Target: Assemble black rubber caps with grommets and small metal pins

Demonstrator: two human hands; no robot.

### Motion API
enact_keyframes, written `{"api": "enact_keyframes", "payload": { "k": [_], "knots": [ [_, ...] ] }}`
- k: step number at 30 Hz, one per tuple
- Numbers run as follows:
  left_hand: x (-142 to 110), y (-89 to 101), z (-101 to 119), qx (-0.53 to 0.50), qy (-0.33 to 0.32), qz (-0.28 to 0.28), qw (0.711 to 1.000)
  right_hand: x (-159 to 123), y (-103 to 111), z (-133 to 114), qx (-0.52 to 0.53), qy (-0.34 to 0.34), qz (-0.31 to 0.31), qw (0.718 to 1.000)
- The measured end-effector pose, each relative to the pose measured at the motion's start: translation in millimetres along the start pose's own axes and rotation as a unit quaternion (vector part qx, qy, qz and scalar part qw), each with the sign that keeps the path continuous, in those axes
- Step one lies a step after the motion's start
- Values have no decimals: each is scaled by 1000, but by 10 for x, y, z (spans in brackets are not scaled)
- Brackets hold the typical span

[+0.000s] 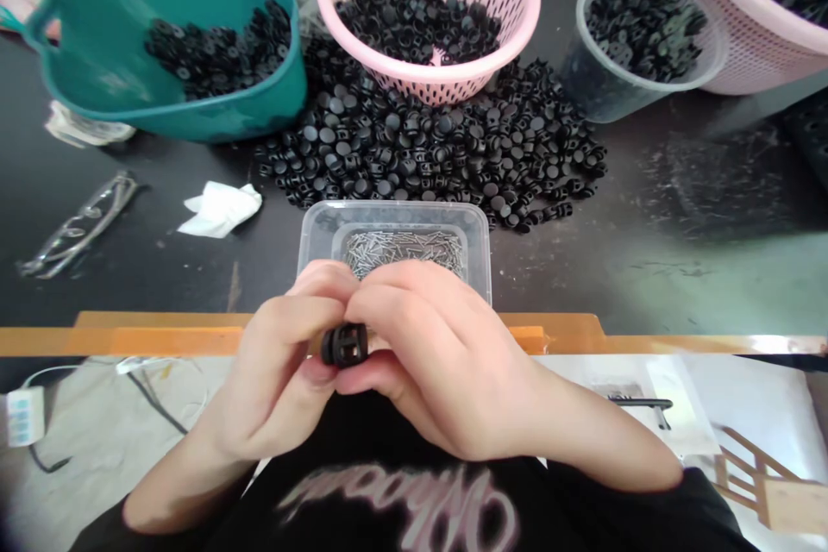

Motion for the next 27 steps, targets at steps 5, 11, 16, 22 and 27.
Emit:
{"api": "enact_keyframes", "payload": {
  "k": [5,11,16,22,27],
  "knots": [
    [-31,127,-40,2,-14,-49,999,18,48,-6,-13,-13,-39,999],
    [-43,255,-26,82,-67,-44,993,0,124,65,60,-94,-98,989],
    [-30,275,26,122,-72,-32,989,37,118,127,256,-178,-95,945],
    [-20,249,134,104,-73,-34,991,73,11,178,437,-228,-98,864],
    [-5,236,185,135,-49,6,990,61,-3,191,470,-251,-65,844]
  ]
}}
Point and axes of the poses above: each hand's wrist, its own x-axis towards the middle knuckle, its own y-axis out of the back of the hand, z = x × y, the point moved 4 cm from there along x, towards the middle knuckle, and after that the axes turned 6 degrees about -z, right-handed, at the moved point
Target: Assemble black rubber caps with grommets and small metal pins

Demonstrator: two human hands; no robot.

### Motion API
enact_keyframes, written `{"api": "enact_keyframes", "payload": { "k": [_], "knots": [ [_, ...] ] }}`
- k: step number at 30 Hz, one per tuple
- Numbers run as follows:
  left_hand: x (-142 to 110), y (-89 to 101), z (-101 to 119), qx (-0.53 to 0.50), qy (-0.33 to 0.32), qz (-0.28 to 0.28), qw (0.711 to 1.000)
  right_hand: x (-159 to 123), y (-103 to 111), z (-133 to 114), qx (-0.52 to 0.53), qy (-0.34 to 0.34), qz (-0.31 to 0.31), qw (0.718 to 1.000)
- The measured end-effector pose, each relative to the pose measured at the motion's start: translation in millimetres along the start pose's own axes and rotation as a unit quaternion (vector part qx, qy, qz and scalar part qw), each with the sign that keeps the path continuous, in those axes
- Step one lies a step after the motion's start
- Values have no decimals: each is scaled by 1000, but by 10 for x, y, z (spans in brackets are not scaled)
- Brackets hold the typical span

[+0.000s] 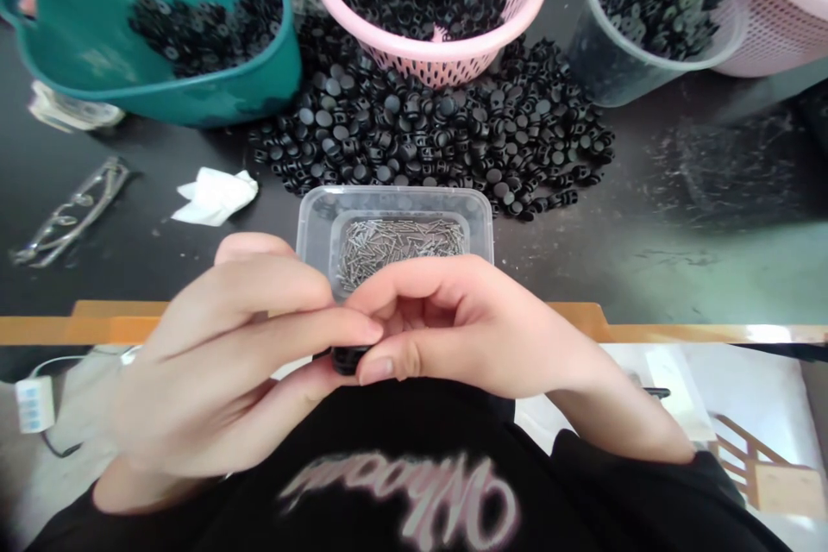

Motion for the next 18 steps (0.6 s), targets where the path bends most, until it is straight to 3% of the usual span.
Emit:
{"api": "enact_keyframes", "payload": {
  "k": [8,18],
  "knots": [
    [37,-24,29,-7,-12,7,1000,-10,-6,-20,16,0,-9,1000],
    [83,-14,-5,-44,3,-22,999,9,46,-64,-19,42,-83,996]
  ]
}}
Point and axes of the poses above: each hand's wrist, its own x-axis towards the middle knuckle, its own y-axis out of the back of the hand, z = x × y, the point moved 4 cm from there along x, towards the middle knuckle, and after that the axes turned 6 degrees about -z, right-handed, at the moved point
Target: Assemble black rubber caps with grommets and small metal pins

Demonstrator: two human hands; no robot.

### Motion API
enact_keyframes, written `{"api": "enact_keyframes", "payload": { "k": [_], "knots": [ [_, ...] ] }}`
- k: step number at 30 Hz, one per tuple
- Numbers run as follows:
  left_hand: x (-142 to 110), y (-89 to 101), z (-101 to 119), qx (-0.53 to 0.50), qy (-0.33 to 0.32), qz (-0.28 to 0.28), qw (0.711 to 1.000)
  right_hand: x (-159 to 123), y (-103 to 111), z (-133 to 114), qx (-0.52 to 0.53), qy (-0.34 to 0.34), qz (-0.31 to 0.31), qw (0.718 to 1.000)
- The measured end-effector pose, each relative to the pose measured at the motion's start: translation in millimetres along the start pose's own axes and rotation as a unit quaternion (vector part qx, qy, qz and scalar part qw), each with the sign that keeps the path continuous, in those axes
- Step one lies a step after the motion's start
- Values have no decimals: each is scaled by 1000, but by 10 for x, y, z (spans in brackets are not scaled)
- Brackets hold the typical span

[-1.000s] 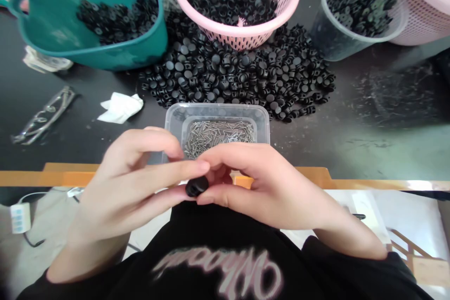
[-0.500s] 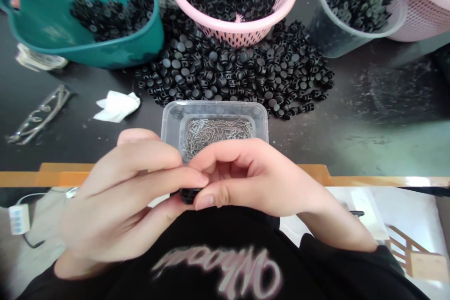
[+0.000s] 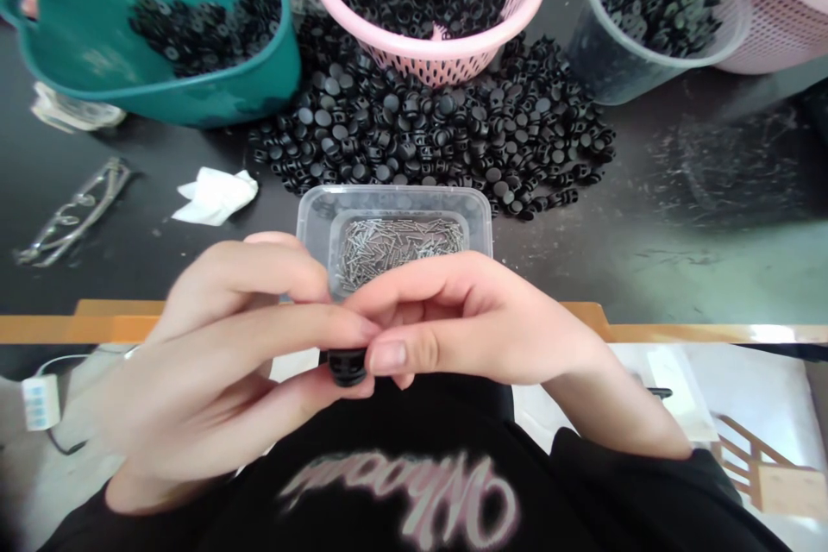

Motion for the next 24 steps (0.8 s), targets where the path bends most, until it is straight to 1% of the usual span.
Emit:
{"api": "enact_keyframes", "payload": {
  "k": [2,4,7,8,9,11,12,13,14,16,17,19,22,24],
  "knots": [
    [-11,-10,-15,-19,22,8,1000,0,1,-8,-12,0,-15,1000],
    [-27,-21,-16,-38,29,18,999,1,3,-7,-26,0,-19,999],
    [-51,-57,-18,-47,46,6,998,10,-6,6,-48,10,-16,999],
    [-59,-64,-18,-38,53,8,998,13,-8,6,-53,23,-5,998],
    [-66,-58,-19,-24,61,23,998,13,-6,2,-57,40,16,997],
    [-78,-28,-17,30,78,73,994,1,-3,-7,-67,70,74,993],
    [-79,-19,-11,64,83,86,991,-11,-9,-7,-79,75,99,989],
    [-73,-22,-4,96,85,82,988,-25,-24,-4,-99,76,117,985],
    [-63,-36,-1,122,89,63,986,-41,-44,1,-127,73,128,981],
    [-39,-81,3,151,85,8,985,-83,-84,11,-199,73,150,966],
    [-30,-98,4,153,82,-11,985,-109,-101,10,-240,82,164,953],
    [-17,-120,2,151,81,-31,985,-161,-127,11,-328,97,188,921],
    [-13,-144,-4,135,75,-58,986,-204,-160,24,-439,104,182,874],
    [-19,-154,-16,101,74,-75,989,-208,-165,26,-471,105,165,860]
  ]
}}
Point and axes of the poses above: each hand's wrist, its own x-axis towards the middle knuckle, its own y-axis out of the back of the hand, z = x × y, the point moved 4 cm from there along x, towards the middle knuckle, and after that the axes turned 6 degrees about -z, right-handed, at the moved point
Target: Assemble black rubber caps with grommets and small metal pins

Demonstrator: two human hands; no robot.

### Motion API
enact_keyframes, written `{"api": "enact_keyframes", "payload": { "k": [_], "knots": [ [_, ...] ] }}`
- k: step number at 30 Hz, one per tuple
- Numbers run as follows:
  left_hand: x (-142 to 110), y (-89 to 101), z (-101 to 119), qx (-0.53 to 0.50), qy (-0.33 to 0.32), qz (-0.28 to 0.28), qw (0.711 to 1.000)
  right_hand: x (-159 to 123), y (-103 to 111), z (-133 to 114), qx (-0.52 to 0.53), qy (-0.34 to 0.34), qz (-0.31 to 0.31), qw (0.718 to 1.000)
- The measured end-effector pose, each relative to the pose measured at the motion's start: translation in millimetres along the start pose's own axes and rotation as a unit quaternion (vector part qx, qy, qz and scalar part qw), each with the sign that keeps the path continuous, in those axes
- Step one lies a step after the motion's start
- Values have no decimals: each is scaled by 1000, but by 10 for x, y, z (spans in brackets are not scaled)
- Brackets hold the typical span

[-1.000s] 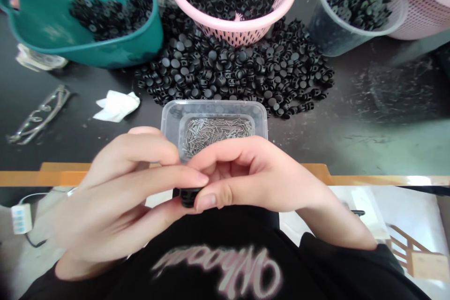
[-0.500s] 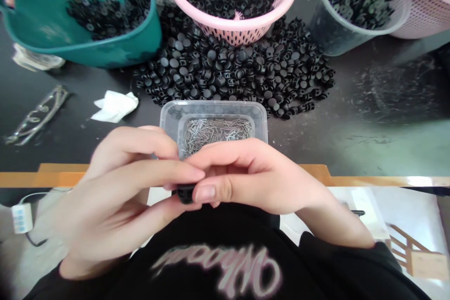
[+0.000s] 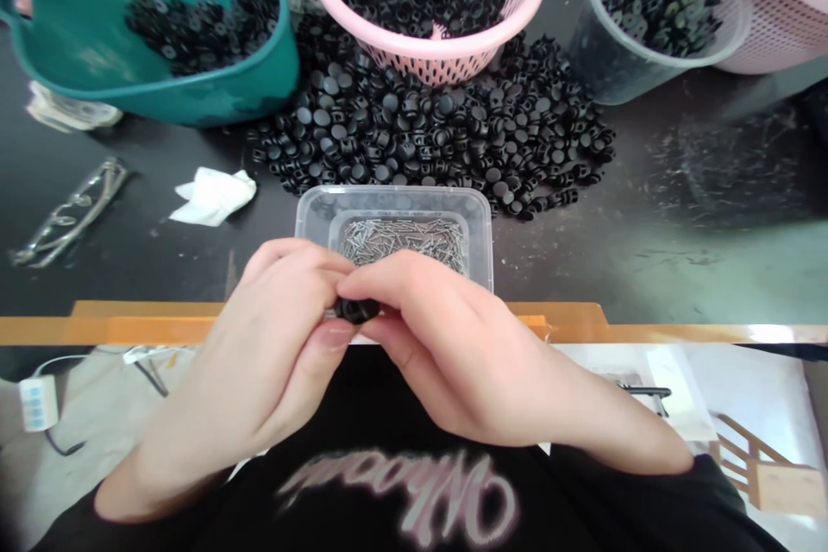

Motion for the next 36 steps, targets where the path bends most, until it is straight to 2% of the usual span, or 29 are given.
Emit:
{"api": "enact_keyframes", "payload": {
  "k": [3,6,12,19,30,36],
  "knots": [
    [-9,-21,-23,-41,-11,-21,999,30,11,-10,-5,23,-27,999],
    [-15,-43,-37,-31,-24,-23,999,64,23,-27,-9,39,-44,998],
    [-39,-42,-1,47,-50,15,998,43,3,-21,-7,15,-24,1000],
    [-90,-3,50,117,-43,56,991,53,-15,-48,32,4,-7,999],
    [-108,6,88,138,-56,62,987,8,-96,-36,174,-64,20,982],
    [-90,26,98,126,-43,51,990,-17,-104,-26,189,-77,22,979]
  ]
}}
Point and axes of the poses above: each hand's wrist, its own x-axis towards the middle knuckle, its own y-axis out of the back of the hand, z = x × y, the point moved 4 cm from there along x, towards the middle knuckle, and after that the axes turned 6 degrees about -z, right-handed, at the moved point
